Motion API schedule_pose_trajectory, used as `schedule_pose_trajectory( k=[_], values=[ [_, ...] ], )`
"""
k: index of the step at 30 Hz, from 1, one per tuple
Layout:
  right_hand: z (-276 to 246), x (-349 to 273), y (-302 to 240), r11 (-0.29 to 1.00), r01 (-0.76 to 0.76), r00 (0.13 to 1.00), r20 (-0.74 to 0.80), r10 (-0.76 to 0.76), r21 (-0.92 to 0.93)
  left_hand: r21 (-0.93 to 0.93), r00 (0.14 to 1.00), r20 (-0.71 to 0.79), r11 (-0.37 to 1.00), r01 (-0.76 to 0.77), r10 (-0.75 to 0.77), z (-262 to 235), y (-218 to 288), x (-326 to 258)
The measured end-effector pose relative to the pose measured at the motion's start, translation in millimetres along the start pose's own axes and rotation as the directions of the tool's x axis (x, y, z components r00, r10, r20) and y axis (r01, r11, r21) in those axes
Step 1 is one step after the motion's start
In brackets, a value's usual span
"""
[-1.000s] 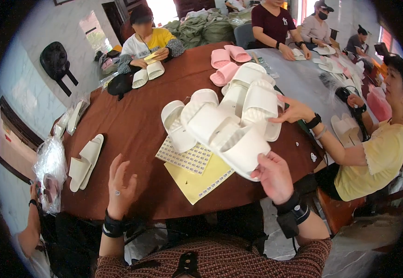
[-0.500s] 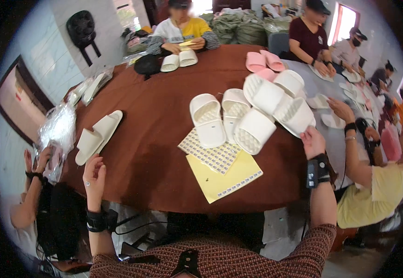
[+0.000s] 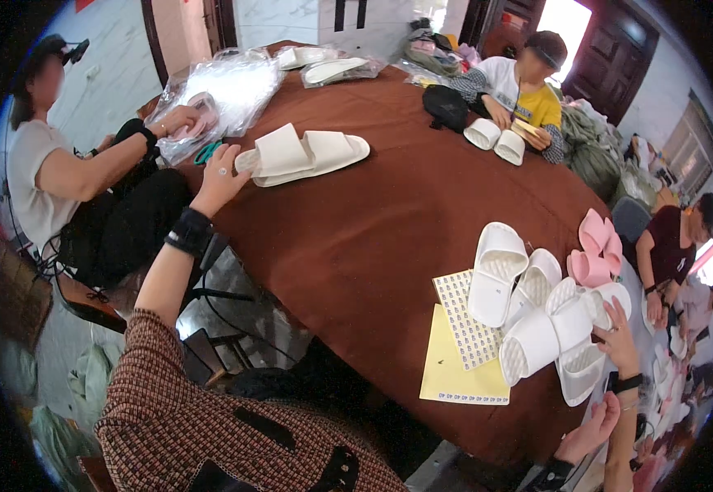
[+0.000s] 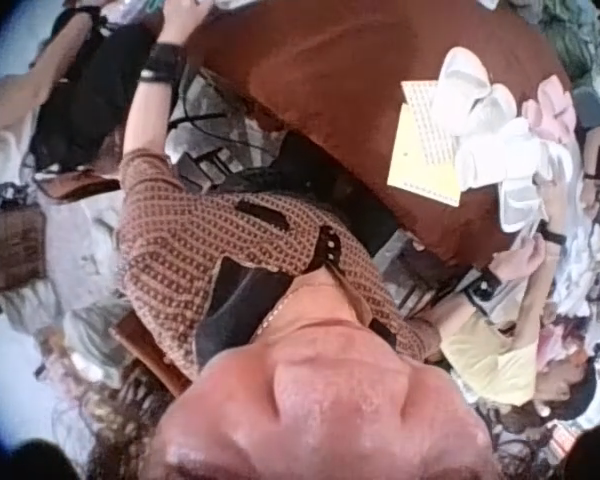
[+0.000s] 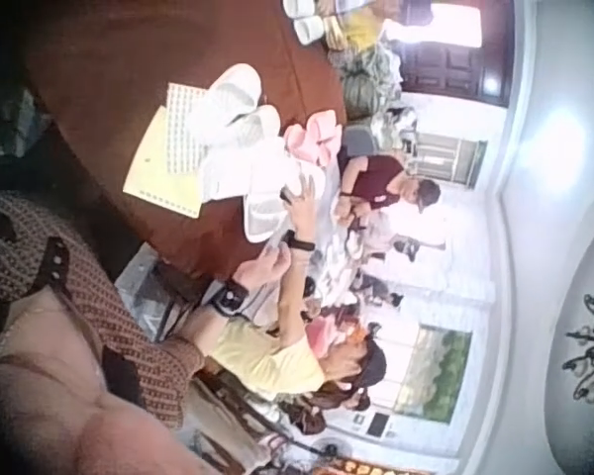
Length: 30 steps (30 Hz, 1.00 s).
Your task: Applying size labels to the insoles of white and pink sandals using a small tool.
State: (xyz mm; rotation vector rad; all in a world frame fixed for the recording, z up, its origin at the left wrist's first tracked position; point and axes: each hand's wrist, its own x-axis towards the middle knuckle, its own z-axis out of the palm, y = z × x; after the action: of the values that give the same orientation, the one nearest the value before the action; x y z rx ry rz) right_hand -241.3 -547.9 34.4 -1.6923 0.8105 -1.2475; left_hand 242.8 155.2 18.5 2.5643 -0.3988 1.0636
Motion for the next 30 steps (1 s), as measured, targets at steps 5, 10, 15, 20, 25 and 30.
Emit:
schedule_pose_trajectory(
  k=[5, 10, 15, 20, 25, 30],
  values=[
    [15.2, -33.7, -40.2, 0.969, 0.229, 0.968, 0.130, -0.217, -0.091, 0.011, 0.968, 0.183, 0.985, 0.173, -0.172, 27.2, -27.3, 13.9],
    [17.8, -56.1, -63.6, 0.900, 0.411, 0.888, 0.288, -0.359, -0.145, -0.019, 0.803, 0.442, 0.891, 0.454, -0.400, 27.6, 16.3, 49.6],
    [23.2, -74.9, -75.1, 0.881, 0.446, 0.870, 0.310, -0.384, -0.161, -0.221, 0.821, 0.332, 0.808, 0.546, -0.464, 33.8, 14.2, 45.0],
    [20.1, -76.7, -81.5, 0.817, 0.526, 0.839, 0.300, -0.454, -0.236, -0.595, 0.835, 0.410, 0.587, 0.549, -0.367, 54.0, 27.8, 46.4],
    [41.4, -88.0, -102.0, 0.834, 0.506, 0.847, 0.314, -0.430, -0.221, -0.253, 0.833, 0.234, 0.858, -0.446, 0.502, 43.7, -15.5, 50.2],
    [40.2, -100.1, -108.8, 0.906, 0.396, 0.887, 0.317, -0.336, -0.148, -0.572, 0.577, 0.816, -0.212, 0.793, -0.042, 28.0, -39.1, 58.7]
  ],
)
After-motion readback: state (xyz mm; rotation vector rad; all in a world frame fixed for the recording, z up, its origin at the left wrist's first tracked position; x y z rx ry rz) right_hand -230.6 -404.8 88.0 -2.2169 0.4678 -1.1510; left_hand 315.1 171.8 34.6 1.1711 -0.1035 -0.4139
